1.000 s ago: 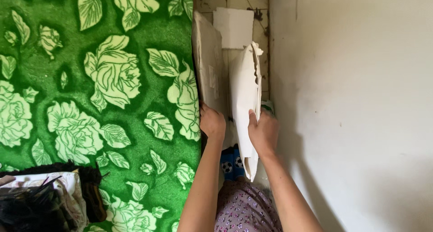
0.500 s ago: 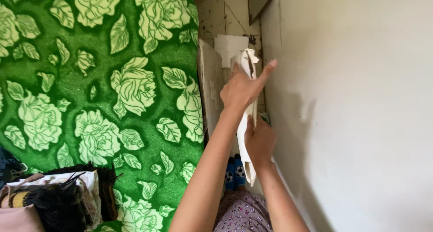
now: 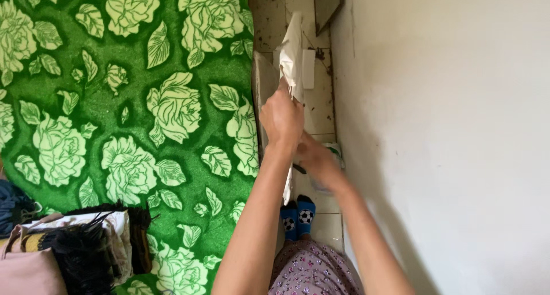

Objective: The person organizes items in a bedroom by placing folded patterned fabric into a white paper bag, discarding cardboard and plastic debris, and moving a blue jacket from a hanger to the floor. The person also picks up a plastic bag and a hanger from the floor.

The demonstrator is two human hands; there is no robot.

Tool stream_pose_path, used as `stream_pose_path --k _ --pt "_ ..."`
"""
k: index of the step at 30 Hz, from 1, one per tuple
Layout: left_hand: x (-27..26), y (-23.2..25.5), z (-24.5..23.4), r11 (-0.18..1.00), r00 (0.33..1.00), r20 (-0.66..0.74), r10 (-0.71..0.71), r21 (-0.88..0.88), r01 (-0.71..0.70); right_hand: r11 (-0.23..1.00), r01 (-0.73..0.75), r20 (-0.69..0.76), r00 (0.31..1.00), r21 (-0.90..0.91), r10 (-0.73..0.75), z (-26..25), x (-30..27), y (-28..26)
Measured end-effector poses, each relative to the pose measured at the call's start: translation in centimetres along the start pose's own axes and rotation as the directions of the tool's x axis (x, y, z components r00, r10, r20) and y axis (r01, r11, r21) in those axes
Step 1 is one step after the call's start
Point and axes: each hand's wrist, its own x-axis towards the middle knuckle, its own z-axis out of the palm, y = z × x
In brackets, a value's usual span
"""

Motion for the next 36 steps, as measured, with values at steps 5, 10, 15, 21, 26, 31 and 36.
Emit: stream_pose_path --k 5,10,15,21,26,31,36 --pt "-1.3 -0.7 -2.2 0.998 0.998 -0.029 0.062 0.033 -0.061 0.839 -0.299 0.010 0.944 0.455 0.331 -6.4 5.6 -3.4" --pt "-4.2 -1.8 -0.5 0.941 0.930 -0.149 0.334 0.115 -0.320 0.834 -0.474 0.044 0.875 0.281 0.482 -10.5 14.0 -8.0" --pt "-7.1 -2.2 1.9 0.891 0.877 -0.172 0.448 0.167 -0.423 0.820 -0.569 -0.096 0.821 -0.064 0.562 -11.0 18.2 -6.5" --pt "-10.6 -3.5 3.0 0.931 0.938 -0.082 0.338 -0.113 -0.346 0.716 -0.606 -0.170 0.791 -0.348 0.587 -11.7 20.9 0.3" --pt "-13.9 -5.8 4.4 0.963 0.948 0.189 0.255 -0.142 -0.230 0.740 -0.329 -0.261 0.942 -0.586 0.213 -9.6 17.9 6.1" --pt "-15.4 -10.6 7.4 0.974 0.844 0.491 0.214 -0.175 -0.145 0.643 -0.302 -0.353 0.934 -0.704 0.052 -5.5 14.2 9.4" --pt "-15.6 -17.4 11.0 0.993 0.764 0.639 -0.090 0.001 0.116 0.626 -0.253 -0.370 0.927 -0.738 -0.062 -1.1 10.2 11.7"
